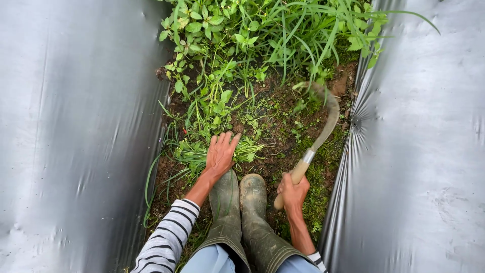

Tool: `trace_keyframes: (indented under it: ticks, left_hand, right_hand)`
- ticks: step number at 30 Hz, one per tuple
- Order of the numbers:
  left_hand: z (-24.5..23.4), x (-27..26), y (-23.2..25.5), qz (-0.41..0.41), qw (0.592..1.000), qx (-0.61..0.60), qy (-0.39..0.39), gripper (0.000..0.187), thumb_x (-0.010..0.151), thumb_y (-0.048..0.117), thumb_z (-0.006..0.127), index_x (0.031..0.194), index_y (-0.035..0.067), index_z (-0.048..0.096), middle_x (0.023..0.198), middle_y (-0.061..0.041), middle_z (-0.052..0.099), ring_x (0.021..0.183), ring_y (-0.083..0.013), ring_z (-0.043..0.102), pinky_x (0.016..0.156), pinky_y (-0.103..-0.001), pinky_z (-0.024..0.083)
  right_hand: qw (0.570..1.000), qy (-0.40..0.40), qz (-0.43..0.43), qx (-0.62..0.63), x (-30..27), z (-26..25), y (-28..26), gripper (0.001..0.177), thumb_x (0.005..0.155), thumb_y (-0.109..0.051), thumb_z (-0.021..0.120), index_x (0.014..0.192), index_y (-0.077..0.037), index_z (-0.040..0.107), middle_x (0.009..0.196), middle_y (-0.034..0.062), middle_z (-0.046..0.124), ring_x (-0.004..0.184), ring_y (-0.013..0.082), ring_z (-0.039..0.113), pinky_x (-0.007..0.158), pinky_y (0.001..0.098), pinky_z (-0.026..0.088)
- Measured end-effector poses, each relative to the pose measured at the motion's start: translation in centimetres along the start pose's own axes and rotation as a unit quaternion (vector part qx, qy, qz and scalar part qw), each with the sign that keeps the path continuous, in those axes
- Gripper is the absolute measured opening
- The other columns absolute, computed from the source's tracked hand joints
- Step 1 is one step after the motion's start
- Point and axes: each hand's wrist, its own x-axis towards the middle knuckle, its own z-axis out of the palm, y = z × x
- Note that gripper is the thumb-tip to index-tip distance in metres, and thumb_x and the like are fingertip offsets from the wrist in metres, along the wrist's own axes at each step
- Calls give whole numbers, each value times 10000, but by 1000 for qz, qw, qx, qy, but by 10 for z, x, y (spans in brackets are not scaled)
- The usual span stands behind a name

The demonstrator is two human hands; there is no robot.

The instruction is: Weeding a garden path between plastic-covered beds using a sickle and hands

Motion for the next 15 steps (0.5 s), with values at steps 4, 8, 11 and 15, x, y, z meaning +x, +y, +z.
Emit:
trace_keyframes:
  ticks: [4,8,11,15]
  left_hand:
    - [8,-2,2,-7,1000,6,3,1016,539,212,975,1427,138,487,1290,-105,516,1119,-247,514,927,-396,386]
    - [-6,-5,4,-7,1000,-1,6,1011,540,202,968,1427,134,486,1290,-111,515,1125,-257,516,928,-403,386]
    - [5,0,0,-8,1000,-1,6,1019,533,202,970,1429,135,490,1294,-108,518,1126,-255,518,932,-405,388]
    - [12,-2,2,-3,1000,2,7,1005,546,192,972,1425,125,490,1286,-116,511,1101,-256,517,913,-401,381]
  right_hand:
    - [998,12,-58,31,24,7,-27,52,894,-25,616,897,-37,565,557,26,524,408,93,495,378,255,474]
    - [998,-33,46,-26,19,6,-11,48,881,-45,600,911,-21,571,579,21,535,423,96,495,366,262,473]
    - [1000,21,3,-5,-5,-1,0,37,889,-26,615,879,-8,584,557,50,545,404,114,505,366,279,488]
    - [998,27,-53,35,15,-5,-1,65,893,-20,613,851,-26,564,525,29,501,390,99,488,364,268,464]
